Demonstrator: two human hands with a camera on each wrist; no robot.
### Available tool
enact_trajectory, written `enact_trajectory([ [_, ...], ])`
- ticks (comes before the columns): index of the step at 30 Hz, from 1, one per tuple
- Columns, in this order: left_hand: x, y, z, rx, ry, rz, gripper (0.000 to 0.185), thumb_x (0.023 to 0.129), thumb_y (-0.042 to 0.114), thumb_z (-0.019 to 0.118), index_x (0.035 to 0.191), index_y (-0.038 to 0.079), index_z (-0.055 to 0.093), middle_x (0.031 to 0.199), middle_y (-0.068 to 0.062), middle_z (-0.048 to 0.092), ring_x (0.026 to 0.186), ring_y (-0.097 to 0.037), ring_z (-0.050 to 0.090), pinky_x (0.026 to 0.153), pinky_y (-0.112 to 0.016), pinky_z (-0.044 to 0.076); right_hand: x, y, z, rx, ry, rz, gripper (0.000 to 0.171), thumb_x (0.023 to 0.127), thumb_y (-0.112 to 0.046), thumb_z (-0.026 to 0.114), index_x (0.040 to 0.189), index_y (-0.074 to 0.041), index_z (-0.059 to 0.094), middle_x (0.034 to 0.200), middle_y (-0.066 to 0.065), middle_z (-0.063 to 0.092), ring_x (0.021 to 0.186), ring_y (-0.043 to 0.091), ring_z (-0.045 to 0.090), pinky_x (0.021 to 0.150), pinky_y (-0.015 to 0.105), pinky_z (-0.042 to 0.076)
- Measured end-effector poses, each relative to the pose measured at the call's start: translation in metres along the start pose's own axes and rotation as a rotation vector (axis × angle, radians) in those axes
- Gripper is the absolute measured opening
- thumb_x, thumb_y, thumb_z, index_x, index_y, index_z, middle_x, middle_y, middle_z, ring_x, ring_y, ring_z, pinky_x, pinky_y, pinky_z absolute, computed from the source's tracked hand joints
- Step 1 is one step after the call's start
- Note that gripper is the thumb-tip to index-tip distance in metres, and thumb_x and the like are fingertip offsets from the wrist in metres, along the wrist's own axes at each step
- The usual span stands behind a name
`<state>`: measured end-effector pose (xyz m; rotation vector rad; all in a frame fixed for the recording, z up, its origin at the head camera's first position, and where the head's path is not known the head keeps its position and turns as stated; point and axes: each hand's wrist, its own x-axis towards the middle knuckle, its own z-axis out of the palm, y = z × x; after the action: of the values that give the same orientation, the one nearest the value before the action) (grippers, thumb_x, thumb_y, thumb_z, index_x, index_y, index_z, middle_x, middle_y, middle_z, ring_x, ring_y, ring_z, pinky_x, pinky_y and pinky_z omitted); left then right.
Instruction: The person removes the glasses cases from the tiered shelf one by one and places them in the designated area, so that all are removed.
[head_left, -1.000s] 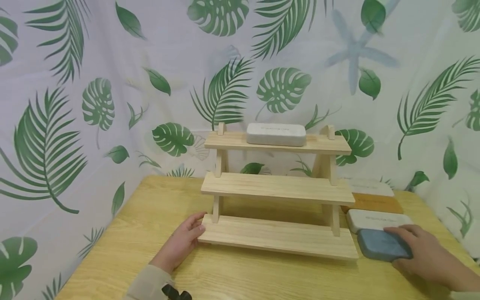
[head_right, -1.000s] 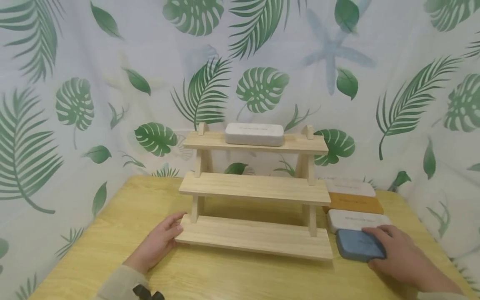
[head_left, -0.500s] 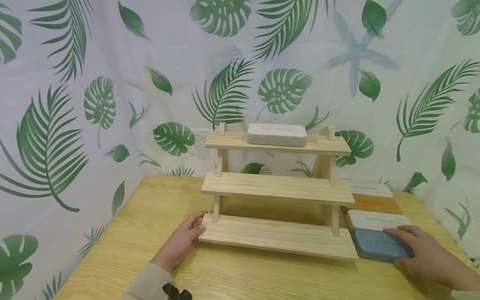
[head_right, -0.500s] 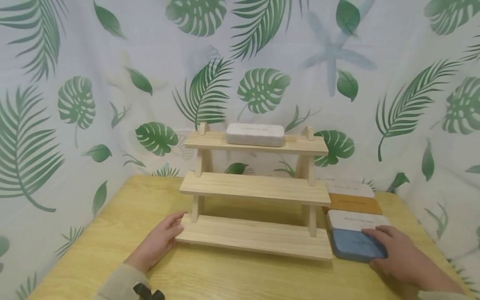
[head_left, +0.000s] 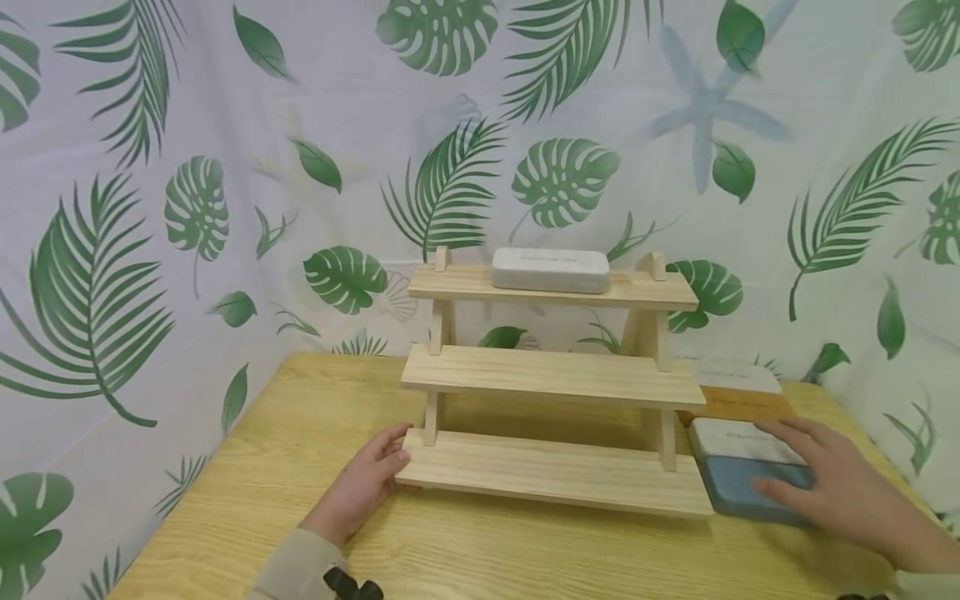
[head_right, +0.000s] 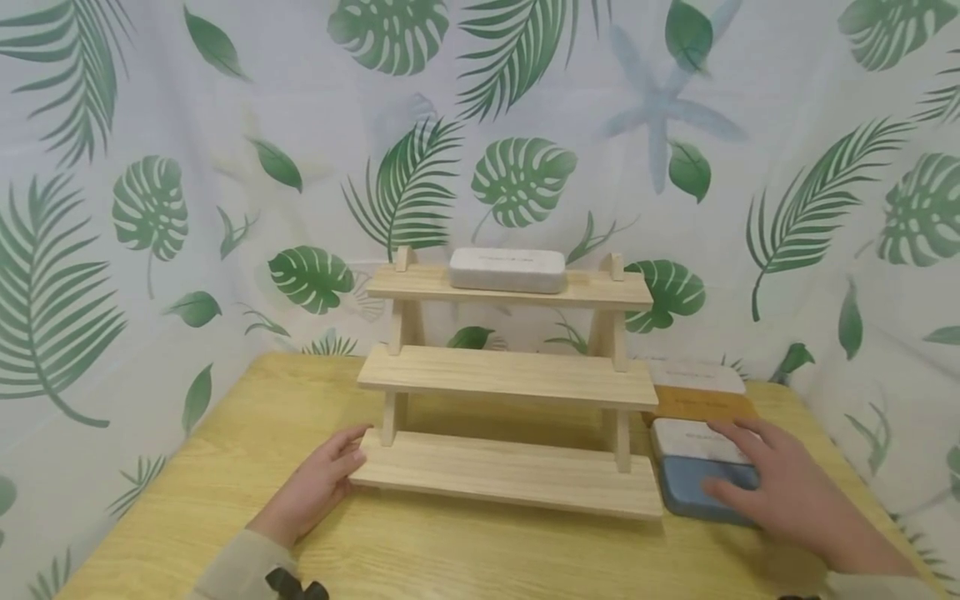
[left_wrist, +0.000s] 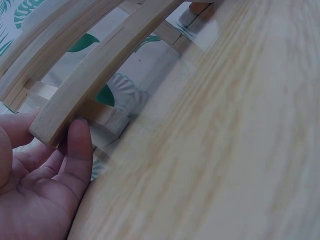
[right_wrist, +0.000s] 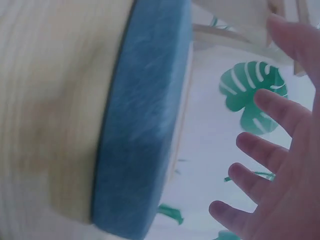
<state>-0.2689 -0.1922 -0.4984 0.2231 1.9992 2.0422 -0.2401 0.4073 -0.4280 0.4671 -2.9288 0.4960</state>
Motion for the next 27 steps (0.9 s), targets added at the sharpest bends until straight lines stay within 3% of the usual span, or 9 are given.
enact_trajectory([
  [6, 0.001, 0.000, -0.001, -0.013, -0.010, 0.011, 0.056, 0.111, 0.021, 0.045, 0.160, 0.008, 0.022, 0.137, -0.022, 0.043, 0.111, -0.026, 0.057, 0.092, -0.037, 0.048, 0.005, -0.024, -0.011, 0.039, 0.090, -0.070, 0.083, 0.089, -0.035, 0.080, 0.155, -0.008, 0.039, 0.149, 0.033, 0.034, 0.127, 0.061, 0.033, 0.085, 0.074, 0.032],
  [12, 0.001, 0.000, 0.000, -0.005, -0.005, 0.005, 0.056, 0.111, 0.022, 0.045, 0.160, 0.009, 0.023, 0.137, -0.023, 0.043, 0.111, -0.026, 0.057, 0.092, -0.036, 0.047, 0.012, -0.046, -0.021, 0.070, 0.098, -0.093, 0.084, 0.091, -0.036, 0.078, 0.160, -0.022, 0.032, 0.161, 0.025, 0.020, 0.135, 0.061, 0.024, 0.086, 0.076, 0.029],
  [27, -0.002, 0.004, 0.004, 0.000, -0.001, -0.003, 0.055, 0.111, 0.021, 0.044, 0.160, 0.009, 0.022, 0.135, -0.022, 0.045, 0.111, -0.026, 0.057, 0.093, -0.037, 0.047, 0.039, -0.090, -0.027, 0.083, 0.166, -0.161, 0.081, 0.089, -0.037, 0.079, 0.158, -0.022, 0.039, 0.165, 0.015, 0.020, 0.141, 0.054, 0.025, 0.090, 0.076, 0.032],
])
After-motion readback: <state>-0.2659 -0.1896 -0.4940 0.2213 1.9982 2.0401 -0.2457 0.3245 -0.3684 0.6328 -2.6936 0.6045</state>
